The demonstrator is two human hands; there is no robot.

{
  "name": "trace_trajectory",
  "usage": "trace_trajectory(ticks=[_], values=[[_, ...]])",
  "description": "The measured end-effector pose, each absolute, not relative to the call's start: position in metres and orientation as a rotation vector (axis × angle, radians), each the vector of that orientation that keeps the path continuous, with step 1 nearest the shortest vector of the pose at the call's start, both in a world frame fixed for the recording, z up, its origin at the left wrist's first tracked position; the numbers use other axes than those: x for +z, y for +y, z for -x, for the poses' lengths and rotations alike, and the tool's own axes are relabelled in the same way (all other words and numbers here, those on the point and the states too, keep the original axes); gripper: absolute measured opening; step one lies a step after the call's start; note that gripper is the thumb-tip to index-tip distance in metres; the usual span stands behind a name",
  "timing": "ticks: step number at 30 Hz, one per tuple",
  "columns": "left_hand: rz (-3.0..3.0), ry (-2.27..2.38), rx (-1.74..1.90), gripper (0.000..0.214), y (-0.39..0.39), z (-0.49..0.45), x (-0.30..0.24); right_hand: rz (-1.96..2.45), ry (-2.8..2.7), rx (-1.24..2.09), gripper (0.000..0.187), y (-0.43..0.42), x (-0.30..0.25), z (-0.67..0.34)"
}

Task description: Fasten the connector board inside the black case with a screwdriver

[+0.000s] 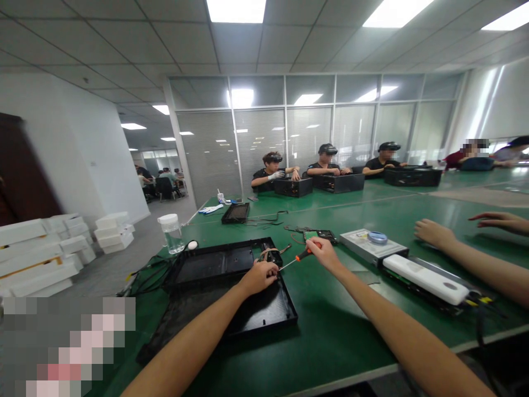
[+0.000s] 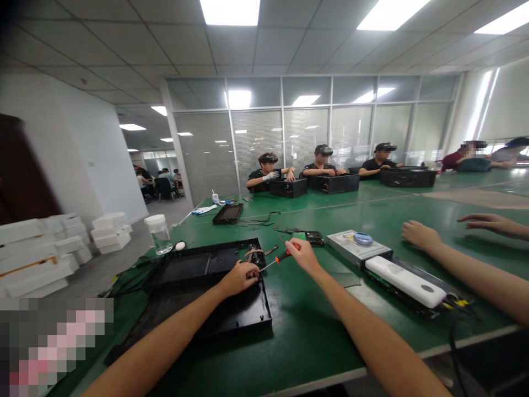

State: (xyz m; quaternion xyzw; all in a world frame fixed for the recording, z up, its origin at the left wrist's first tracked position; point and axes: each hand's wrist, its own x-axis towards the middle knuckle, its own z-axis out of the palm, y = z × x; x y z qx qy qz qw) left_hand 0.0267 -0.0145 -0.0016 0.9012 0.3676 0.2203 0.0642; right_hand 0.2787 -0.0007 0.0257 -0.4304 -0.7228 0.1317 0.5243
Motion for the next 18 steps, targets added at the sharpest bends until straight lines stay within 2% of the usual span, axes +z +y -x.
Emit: trace_trajectory(ticks=[5,18], values=[[-2.685,1.125,0.652,0.024,-0.017,-0.028,0.001,1.059,-1.859,0.140,0.033,-0.009,0.022,-0.267],[-2.755,1.136,0.642,0.016,-0.012,-0.027,-0.001,1.170,-1.980,-0.084,0.032,-0.017,0.029,-0.265]])
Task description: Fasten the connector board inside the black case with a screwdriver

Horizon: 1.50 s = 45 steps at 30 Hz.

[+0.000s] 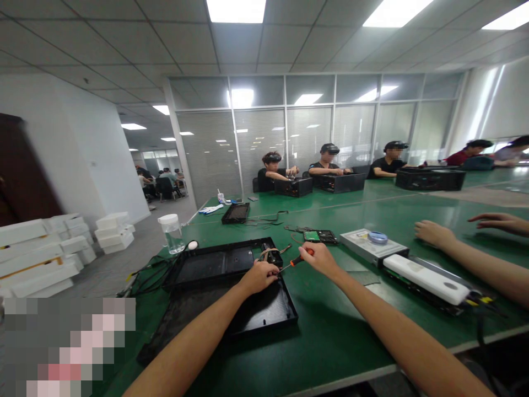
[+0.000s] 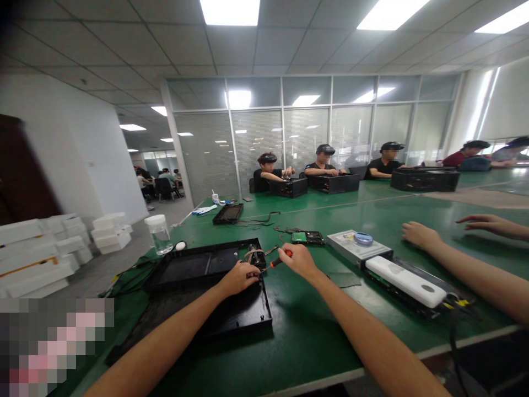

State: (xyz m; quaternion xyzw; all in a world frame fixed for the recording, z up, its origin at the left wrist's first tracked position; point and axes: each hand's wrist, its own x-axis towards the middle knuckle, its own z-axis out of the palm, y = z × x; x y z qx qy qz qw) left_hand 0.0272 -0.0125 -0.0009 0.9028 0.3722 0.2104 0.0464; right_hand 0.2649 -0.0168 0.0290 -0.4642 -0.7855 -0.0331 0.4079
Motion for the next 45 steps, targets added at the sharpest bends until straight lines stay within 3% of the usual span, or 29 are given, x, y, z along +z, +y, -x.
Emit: trace_trajectory(ticks=[16,23,29,35,40,45], values=[[-2.803,1.111,0.588,0.015,-0.013,-0.027,0.001,1.162,-1.986,-0.129,0.032,-0.019,0.033,-0.264],[-2.750,1.174,0.613,0.013,-0.016,-0.029,0.002,1.366,-2.213,-0.262,0.043,-0.040,0.074,-0.243],[-2.738,1.187,0.632,0.010,-0.017,-0.028,0.004,1.448,-2.513,0.093,0.033,-0.047,0.120,-0.209],[-2.692,1.197,0.642,0.008,-0.021,-0.026,0.005,1.758,-2.336,-0.197,0.065,-0.045,0.124,-0.178],[-2.666,1.224,0.638,0.010,-0.025,-0.026,0.006,1.645,-2.387,-0.213,0.052,-0.052,0.120,-0.177],[-2.675,1.208,0.615,0.015,-0.025,-0.028,0.010,1.775,-2.273,-0.313,0.065,-0.043,0.121,-0.184]])
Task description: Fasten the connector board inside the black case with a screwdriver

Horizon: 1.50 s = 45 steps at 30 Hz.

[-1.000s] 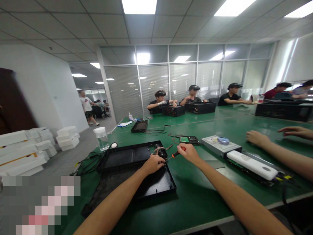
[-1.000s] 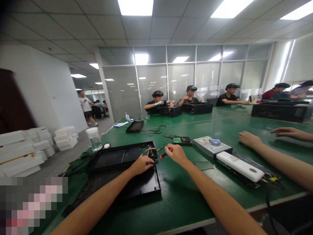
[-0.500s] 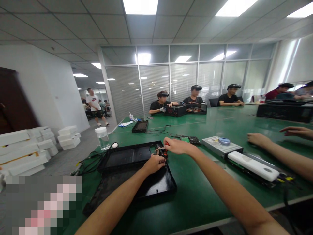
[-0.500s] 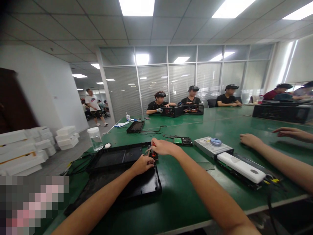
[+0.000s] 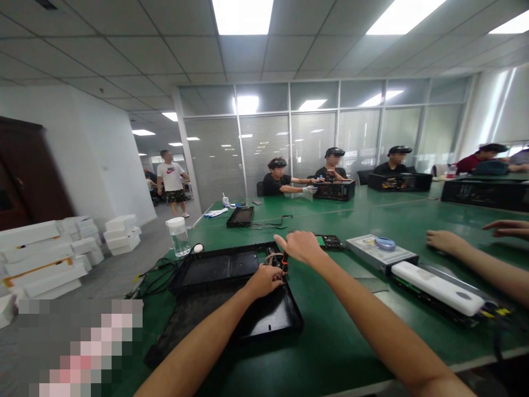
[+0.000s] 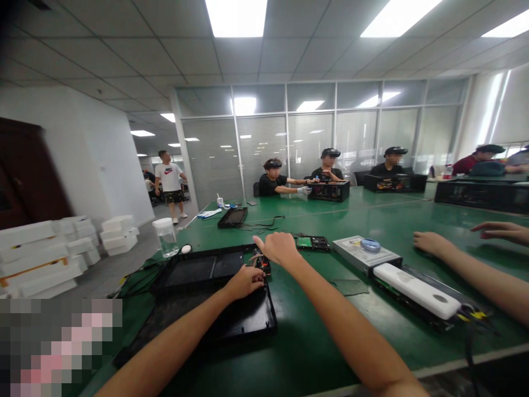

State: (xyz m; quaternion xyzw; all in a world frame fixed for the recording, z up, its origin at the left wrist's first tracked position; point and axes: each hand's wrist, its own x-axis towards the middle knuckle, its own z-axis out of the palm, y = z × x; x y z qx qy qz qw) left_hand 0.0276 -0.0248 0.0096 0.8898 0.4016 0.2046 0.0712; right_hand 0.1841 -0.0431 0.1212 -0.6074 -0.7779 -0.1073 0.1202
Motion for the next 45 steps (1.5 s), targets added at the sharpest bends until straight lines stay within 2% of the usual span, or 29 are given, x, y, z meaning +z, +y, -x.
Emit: trace_trajectory(ticks=[4,8,12,16,20,25,29,34,38,42,45], values=[[-2.680,1.175,0.620,0.016,-0.023,-0.029,0.010,1.663,-2.380,-0.195,0.050,-0.036,0.120,-0.191],[-2.662,1.156,0.627,0.019,-0.022,-0.031,0.009,1.691,-2.374,-0.220,0.059,-0.034,0.120,-0.197],[-2.660,1.168,0.630,0.018,-0.022,-0.032,0.008,1.613,-2.437,-0.132,0.051,-0.033,0.121,-0.201],[-2.667,1.178,0.650,0.020,-0.024,-0.032,0.009,1.667,-2.374,-0.219,0.060,-0.033,0.120,-0.200],[-2.659,1.178,0.631,0.019,-0.026,-0.031,0.010,1.595,-2.426,-0.120,0.050,-0.035,0.120,-0.198],[-2.673,1.181,0.633,0.016,-0.026,-0.030,0.010,1.671,-2.371,-0.220,0.056,-0.037,0.120,-0.196],[-2.674,1.174,0.640,0.018,-0.025,-0.030,0.009,1.594,-2.435,-0.128,0.046,-0.036,0.121,-0.198],[-2.686,1.171,0.646,0.019,-0.025,-0.030,0.009,1.684,-2.398,-0.191,0.059,-0.038,0.124,-0.201],[-2.692,1.160,0.637,0.017,-0.024,-0.029,0.008,1.593,-2.476,-0.073,0.050,-0.043,0.126,-0.201],[-2.673,1.176,0.661,0.020,-0.025,-0.029,0.008,1.634,-2.424,-0.155,0.061,-0.045,0.126,-0.199],[-2.675,1.182,0.647,0.018,-0.027,-0.028,0.009,1.553,-2.453,-0.096,0.052,-0.044,0.127,-0.196]])
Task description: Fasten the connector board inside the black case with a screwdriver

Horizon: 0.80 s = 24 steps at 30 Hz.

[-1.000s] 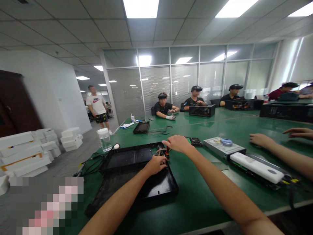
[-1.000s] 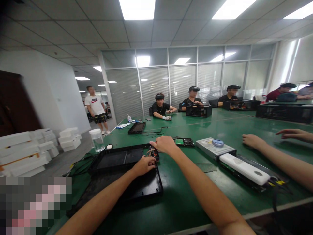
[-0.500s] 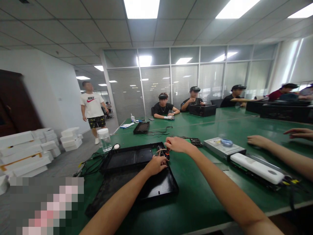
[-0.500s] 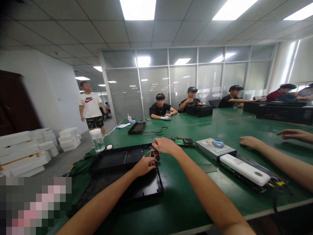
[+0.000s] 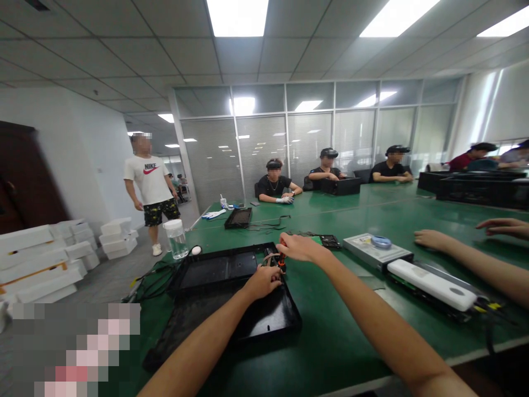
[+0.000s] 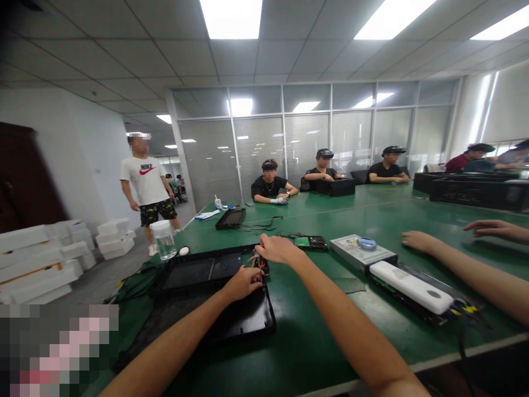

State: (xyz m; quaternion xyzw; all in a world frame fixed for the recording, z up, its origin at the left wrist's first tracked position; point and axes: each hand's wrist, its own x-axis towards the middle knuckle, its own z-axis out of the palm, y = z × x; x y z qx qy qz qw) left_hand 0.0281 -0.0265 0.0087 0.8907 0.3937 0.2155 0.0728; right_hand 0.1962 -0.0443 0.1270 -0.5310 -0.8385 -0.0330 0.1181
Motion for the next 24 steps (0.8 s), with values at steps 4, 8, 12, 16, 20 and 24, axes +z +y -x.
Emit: trace_trajectory(ticks=[4,8,12,16,20,24], values=[[-2.708,1.168,0.617,0.021,-0.030,-0.025,0.012,1.480,-2.452,-0.154,0.053,-0.042,0.121,-0.200],[-2.743,1.145,0.593,0.024,-0.032,-0.022,0.014,1.431,-2.257,-0.054,0.056,-0.033,0.086,-0.235],[-2.756,1.112,0.588,0.024,-0.031,-0.023,0.014,1.236,-1.838,0.641,0.047,-0.013,0.035,-0.288],[-2.779,1.086,0.652,0.018,-0.031,-0.025,0.014,0.953,-1.119,1.061,0.035,0.007,0.009,-0.310],[-2.828,1.066,0.609,0.013,-0.031,-0.025,0.017,0.824,-0.819,1.230,0.030,0.010,0.008,-0.301],[-2.879,0.853,0.360,0.009,-0.032,-0.024,0.019,0.737,-0.750,1.366,0.028,0.003,0.007,-0.287]])
